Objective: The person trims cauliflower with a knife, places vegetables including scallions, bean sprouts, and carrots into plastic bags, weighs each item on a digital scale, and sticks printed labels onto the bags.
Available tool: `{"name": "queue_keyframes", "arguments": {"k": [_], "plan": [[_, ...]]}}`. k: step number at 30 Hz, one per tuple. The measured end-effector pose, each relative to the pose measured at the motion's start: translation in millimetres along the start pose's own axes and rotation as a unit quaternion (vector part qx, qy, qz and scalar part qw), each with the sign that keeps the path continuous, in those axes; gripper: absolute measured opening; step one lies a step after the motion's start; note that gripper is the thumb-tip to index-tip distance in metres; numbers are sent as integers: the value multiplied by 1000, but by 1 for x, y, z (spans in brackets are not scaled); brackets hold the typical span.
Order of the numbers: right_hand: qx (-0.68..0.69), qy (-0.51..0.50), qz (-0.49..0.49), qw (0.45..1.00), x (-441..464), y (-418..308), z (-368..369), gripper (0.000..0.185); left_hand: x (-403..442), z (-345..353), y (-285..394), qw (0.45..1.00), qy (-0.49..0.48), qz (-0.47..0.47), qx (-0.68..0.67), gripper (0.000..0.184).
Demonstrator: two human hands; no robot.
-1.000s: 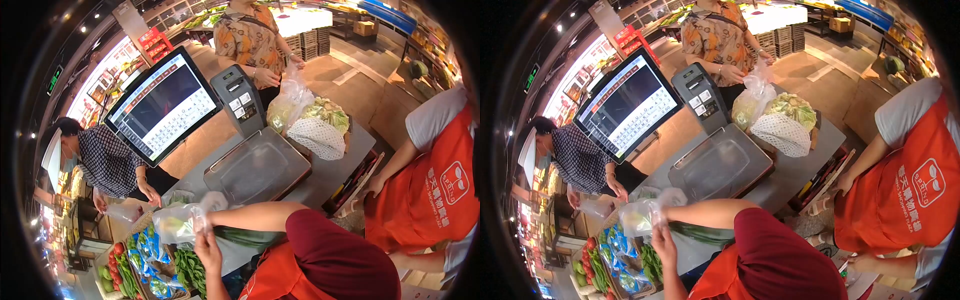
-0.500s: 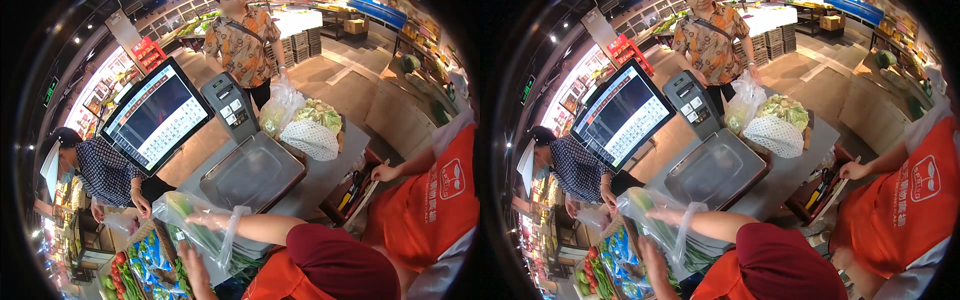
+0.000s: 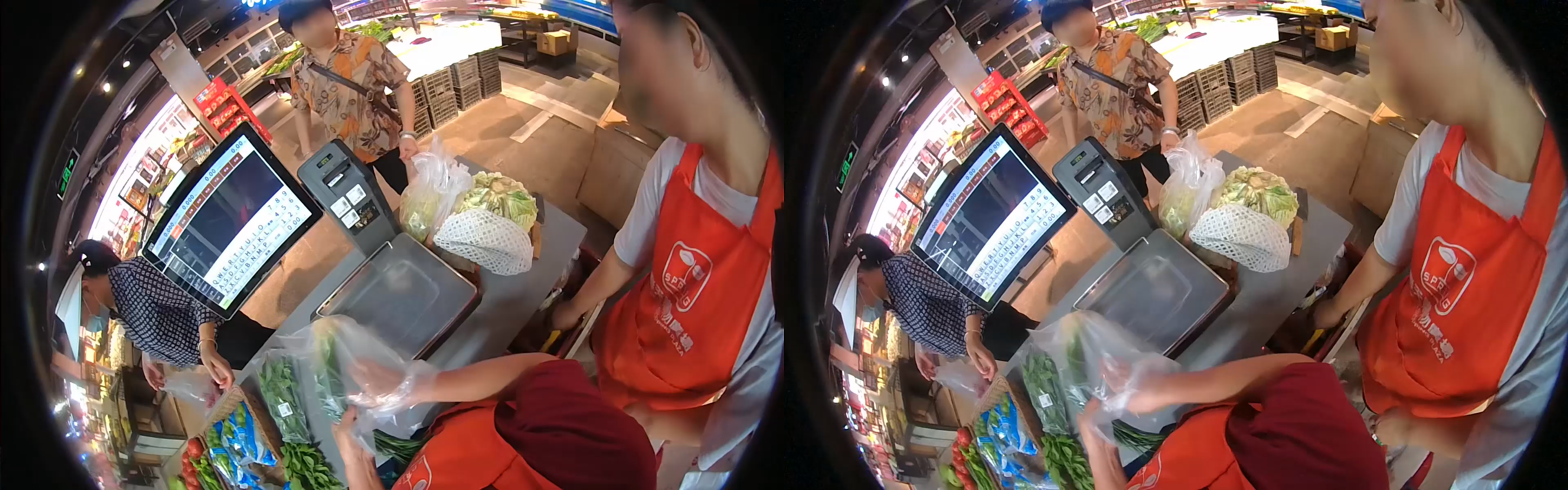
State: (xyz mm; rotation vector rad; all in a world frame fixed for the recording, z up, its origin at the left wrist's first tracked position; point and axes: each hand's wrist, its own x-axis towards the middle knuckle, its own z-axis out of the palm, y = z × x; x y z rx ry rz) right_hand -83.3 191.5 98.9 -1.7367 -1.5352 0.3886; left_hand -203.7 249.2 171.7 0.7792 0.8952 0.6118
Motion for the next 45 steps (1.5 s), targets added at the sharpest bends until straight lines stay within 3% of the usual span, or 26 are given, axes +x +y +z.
{"name": "queue_keyframes", "arguments": {"k": [3,6,7,8,9,11,12,13,16,17,18,20,21,22,24,25,27,30,34,35,37,39,41,42,43,45], "plan": [[129,-84,-34,988,-43,2,-52,39,-3,8,15,999,19,23,16,24],[80,158,84,980,-46,64,-153,34,13,-15,18,999,27,14,8,31],[29,281,148,948,-43,100,-189,33,18,-25,16,1000,15,14,-12,34],[-39,387,194,901,-45,142,-224,31,17,-23,12,997,49,61,6,18],[-121,456,224,853,-49,187,-253,30,12,-20,14,998,34,51,-4,22],[-293,485,272,778,-75,280,-292,28,6,-14,23,999,1,34,-23,41],[-215,399,427,782,-78,268,-308,31,13,-22,21,1000,9,27,6,43],[-281,371,384,798,-95,319,-303,29,6,-9,24,999,23,29,15,43],[-263,301,430,809,-74,241,-308,27,9,-17,22,994,99,-8,34,47],[-323,407,251,816,-67,253,-299,31,1,-1,27,996,79,20,24,44],[-176,359,358,844,-41,184,-296,28,-1,-1,33,997,52,7,50,42],[32,357,111,927,-17,201,-236,29,-4,8,34,998,50,21,29,41],[158,255,190,935,5,123,-223,28,-3,11,35,998,55,23,36,41],[163,162,203,952,18,83,-206,32,0,12,33,997,63,32,24,41],[338,7,116,934,23,77,-142,57,2,8,31,998,52,26,12,42],[589,-49,230,774,28,58,-121,62,4,4,27,999,44,23,5,42],[476,-109,68,870,25,32,-77,66,11,-11,21,999,5,38,-22,44],[271,-65,-123,952,27,-13,-46,65,13,-6,21,994,-36,73,-69,46],[-65,-180,-111,975,36,-36,-24,51,30,-36,1,973,-111,-59,-194,50],[-83,-153,-108,979,34,-36,-8,29,30,-32,3,987,-82,-46,-132,54],[-99,-144,-111,978,42,-57,-19,20,49,-47,-3,999,-26,-24,-1,47],[-118,-193,-101,969,38,-64,-18,20,61,-75,-14,988,-38,-45,-140,32],[-155,-206,-222,940,35,-62,-34,28,66,-80,4,971,-125,-75,-190,13],[-96,-216,-220,946,36,-58,-47,30,57,-61,20,993,-5,-35,-109,8],[-35,-226,-220,948,41,-52,-65,33,57,-56,29,980,28,-59,-189,8],[92,-188,-203,956,62,-22,-97,38,71,-80,30,982,-8,-66,-178,11]]}}
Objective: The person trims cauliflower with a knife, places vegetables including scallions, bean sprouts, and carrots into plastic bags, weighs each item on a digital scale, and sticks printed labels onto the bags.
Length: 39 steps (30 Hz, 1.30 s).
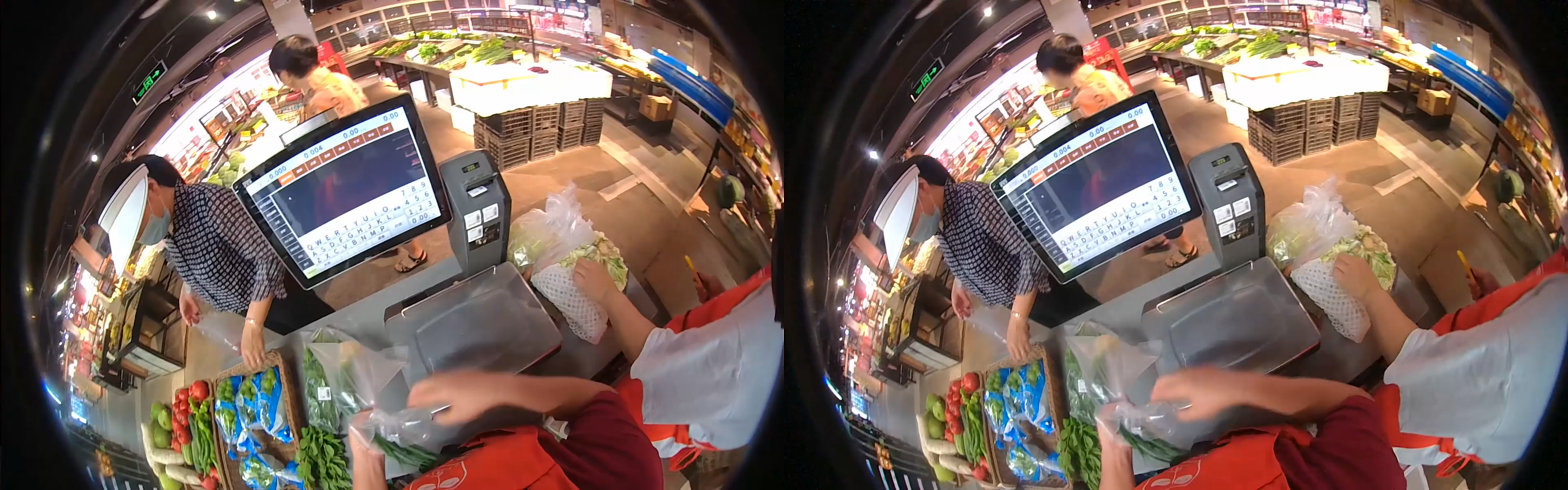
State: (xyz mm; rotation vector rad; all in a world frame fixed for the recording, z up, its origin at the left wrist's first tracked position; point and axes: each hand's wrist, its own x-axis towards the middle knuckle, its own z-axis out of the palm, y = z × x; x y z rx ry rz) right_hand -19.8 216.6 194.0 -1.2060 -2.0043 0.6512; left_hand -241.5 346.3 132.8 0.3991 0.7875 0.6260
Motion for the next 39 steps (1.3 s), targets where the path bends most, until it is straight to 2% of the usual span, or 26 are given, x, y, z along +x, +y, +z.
{"name": "queue_keyframes", "arguments": {"k": [1,2,3,4,5,6,7,8,10,11,14,16,18,19,21,22,23,24,27,30,33,35,36,37,38,39], "plan": [[17,89,124,988,-2,7,-36,32,-22,28,4,973,22,83,215,15],[55,185,237,952,-3,13,-71,27,-14,14,4,992,46,48,109,19],[49,372,212,903,-5,48,-96,20,-8,-4,5,998,24,20,59,23],[229,474,266,808,-9,56,-135,17,-6,-15,7,1000,3,-6,8,30],[219,574,236,753,-14,83,-161,19,-12,-8,8,1000,1,-10,-6,34],[183,594,292,727,-16,99,-188,27,-22,5,8,1000,-1,-14,-21,39],[218,591,305,714,-16,109,-207,33,-27,12,9,999,-2,-16,-37,43],[248,593,318,697,-12,108,-219,33,-23,4,7,996,-44,-26,-69,43],[224,567,357,708,-4,122,-233,32,-22,-5,6,982,-126,-42,-133,44],[217,565,366,707,-1,126,-235,31,-25,-10,3,960,-158,-71,-221,53],[249,600,343,679,-5,152,-239,21,-13,-34,-3,952,-187,-94,-224,56],[219,572,358,704,-7,156,-245,14,-19,-25,-4,985,-117,-31,-125,54],[198,575,357,709,-5,157,-247,12,-31,-1,0,997,-32,-8,-70,52],[214,590,347,697,-3,160,-242,11,-38,11,3,997,-18,-6,-69,55],[246,627,318,667,-3,152,-235,13,-33,0,0,980,-100,-48,-165,56],[280,624,243,688,-2,144,-221,15,-30,-5,-1,964,-143,-71,-211,57],[312,617,169,703,-2,133,-201,17,-30,-8,-3,974,-111,-62,-188,60],[328,563,107,751,7,115,-172,18,-31,-5,-3,976,-124,-58,-171,60],[361,355,213,836,45,41,-87,17,-33,4,-1,979,-154,-53,-127,62],[438,235,219,840,75,15,-33,16,-32,-3,-3,981,-152,-59,-101,63],[408,203,228,861,94,11,-16,20,-36,0,1,987,-140,-49,-62,65],[228,194,234,925,103,21,1,22,-41,2,1,991,-131,-23,-22,67],[136,186,236,944,107,16,4,23,-42,-1,2,989,-136,-42,-46,64],[15,182,272,945,104,9,0,24,-41,-5,3,986,-141,-61,-70,61],[-47,184,286,939,103,2,-7,27,-41,-7,4,981,-146,-80,-95,58],[-109,185,297,930,101,-2,-14,30,-44,-6,6,989,-114,-74,-60,60]]}}
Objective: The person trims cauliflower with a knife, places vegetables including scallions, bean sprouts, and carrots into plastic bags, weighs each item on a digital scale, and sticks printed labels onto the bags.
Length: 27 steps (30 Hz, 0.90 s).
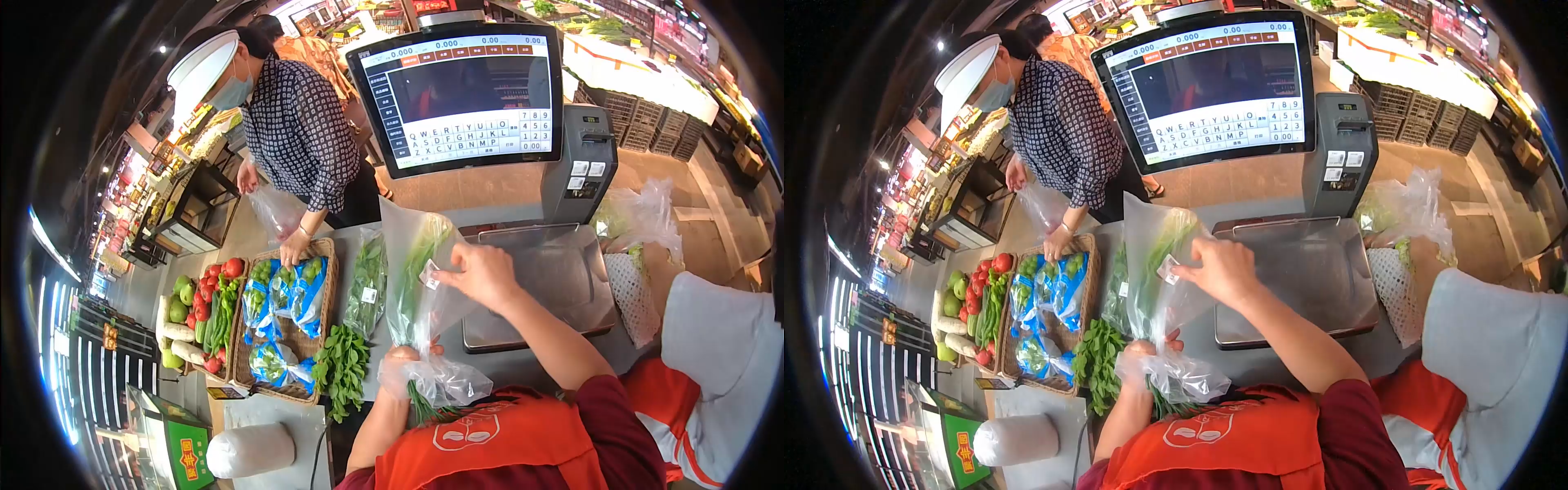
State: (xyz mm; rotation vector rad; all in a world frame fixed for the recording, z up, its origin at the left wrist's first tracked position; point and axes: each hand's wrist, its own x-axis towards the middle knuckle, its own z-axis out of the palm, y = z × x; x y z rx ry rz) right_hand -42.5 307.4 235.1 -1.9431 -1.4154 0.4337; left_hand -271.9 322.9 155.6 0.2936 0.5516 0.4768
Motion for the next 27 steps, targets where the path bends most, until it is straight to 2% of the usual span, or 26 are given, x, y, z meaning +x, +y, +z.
{"name": "queue_keyframes", "arguments": {"k": [1,2,3,5,7,8,9,10,11,12,14,16,17,19,20,21,22,23,25,27], "plan": [[-60,20,1,998,-1,-1,-6,33,0,-2,-2,999,-42,19,-30,60],[-8,96,14,995,-3,-1,-9,33,1,-5,-4,994,-84,39,-58,60],[71,133,-16,988,-4,-3,-18,36,2,-6,-4,986,-128,61,-88,60],[95,201,-179,958,-9,-16,-20,47,-2,-5,-1,994,-71,30,-74,62],[-72,109,-338,932,-13,-17,7,61,-2,-7,1,999,-39,19,-12,61],[-172,-30,-307,936,-22,-22,25,69,1,-11,2,998,-35,28,40,58],[-152,-57,-292,943,-21,-21,32,70,3,-15,4,995,-29,39,91,56],[-131,-85,-279,947,-20,-19,39,72,4,-17,9,995,-65,33,62,49],[-110,-115,-270,949,-16,-16,44,73,1,-19,11,991,-28,65,109,36],[-29,-95,-290,952,-11,-5,44,68,-5,-9,17,983,-30,114,139,30],[35,-14,-299,954,-14,5,31,59,2,-40,30,941,-37,198,274,23],[125,10,-234,964,-22,17,14,49,48,-129,39,845,-54,267,460,21],[160,11,-185,970,-30,21,5,45,23,-83,61,825,35,227,516,9],[195,2,-115,974,-45,40,2,38,14,-66,93,909,63,182,369,6],[227,-12,-68,971,-55,48,0,36,15,-89,109,860,33,244,448,2],[259,-24,-21,965,-65,53,0,35,16,-77,115,945,45,176,272,7],[269,-23,3,963,-74,56,2,33,16,-65,121,987,79,122,74,13],[280,-22,27,960,-82,59,4,31,23,-75,127,986,76,118,85,18],[302,-19,72,950,-96,67,11,28,56,-110,136,998,56,31,29,18],[325,-20,116,938,-110,77,20,25,72,-117,137,966,64,73,241,19]]}}
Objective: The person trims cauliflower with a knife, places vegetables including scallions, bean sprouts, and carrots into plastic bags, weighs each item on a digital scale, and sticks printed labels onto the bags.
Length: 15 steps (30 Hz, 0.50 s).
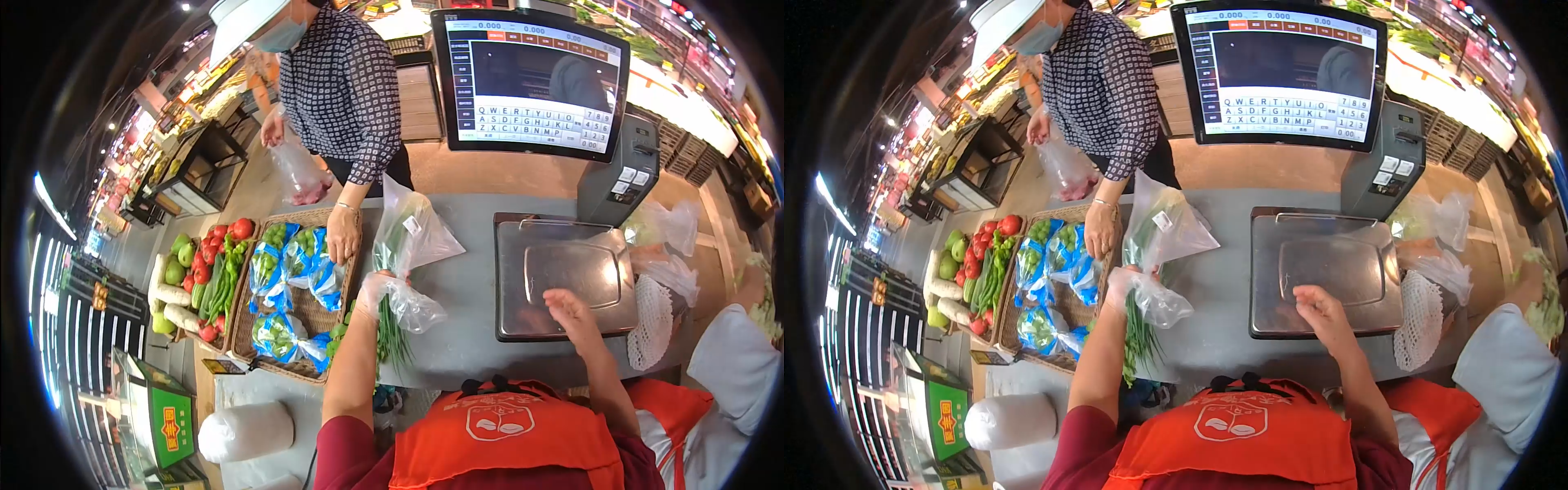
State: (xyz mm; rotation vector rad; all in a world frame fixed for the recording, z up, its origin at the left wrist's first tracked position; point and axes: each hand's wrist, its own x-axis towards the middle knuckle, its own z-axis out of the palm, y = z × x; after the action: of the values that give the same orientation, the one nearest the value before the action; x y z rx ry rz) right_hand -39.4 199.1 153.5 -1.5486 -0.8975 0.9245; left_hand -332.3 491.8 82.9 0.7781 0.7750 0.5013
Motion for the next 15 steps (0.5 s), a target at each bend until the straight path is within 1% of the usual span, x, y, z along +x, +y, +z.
{"name": "queue_keyframes", "arguments": {"k": [1,3,4,5,7,8,9,10,11,12,14,15], "plan": [[8,10,13,1000,-5,4,2,22,8,-2,-3,994,1,29,105,19],[-24,18,30,999,-12,17,3,21,44,-26,-29,983,57,-31,174,27],[-40,22,38,998,-14,19,2,21,50,-24,-32,973,84,-60,208,31],[-56,31,53,997,-18,15,2,19,51,-25,-36,969,109,-52,215,35],[-25,50,37,998,-25,20,0,18,37,-5,-26,960,156,-36,229,43],[-8,61,29,998,-28,23,-1,17,41,-11,-28,920,162,13,357,45],[2,75,35,997,-32,25,-2,16,42,-16,-25,861,165,63,477,47],[12,88,42,995,-36,26,-3,16,43,-19,-23,785,165,112,586,49],[22,99,48,994,-40,26,-3,15,41,-20,-25,748,193,138,619,56],[26,109,63,992,-42,26,-3,14,30,-5,-19,702,233,184,647,60],[34,126,94,987,-47,26,-2,14,10,24,-15,597,310,271,688,66],[42,130,101,985,-49,29,0,13,8,31,-13,628,297,197,691,84]]}}
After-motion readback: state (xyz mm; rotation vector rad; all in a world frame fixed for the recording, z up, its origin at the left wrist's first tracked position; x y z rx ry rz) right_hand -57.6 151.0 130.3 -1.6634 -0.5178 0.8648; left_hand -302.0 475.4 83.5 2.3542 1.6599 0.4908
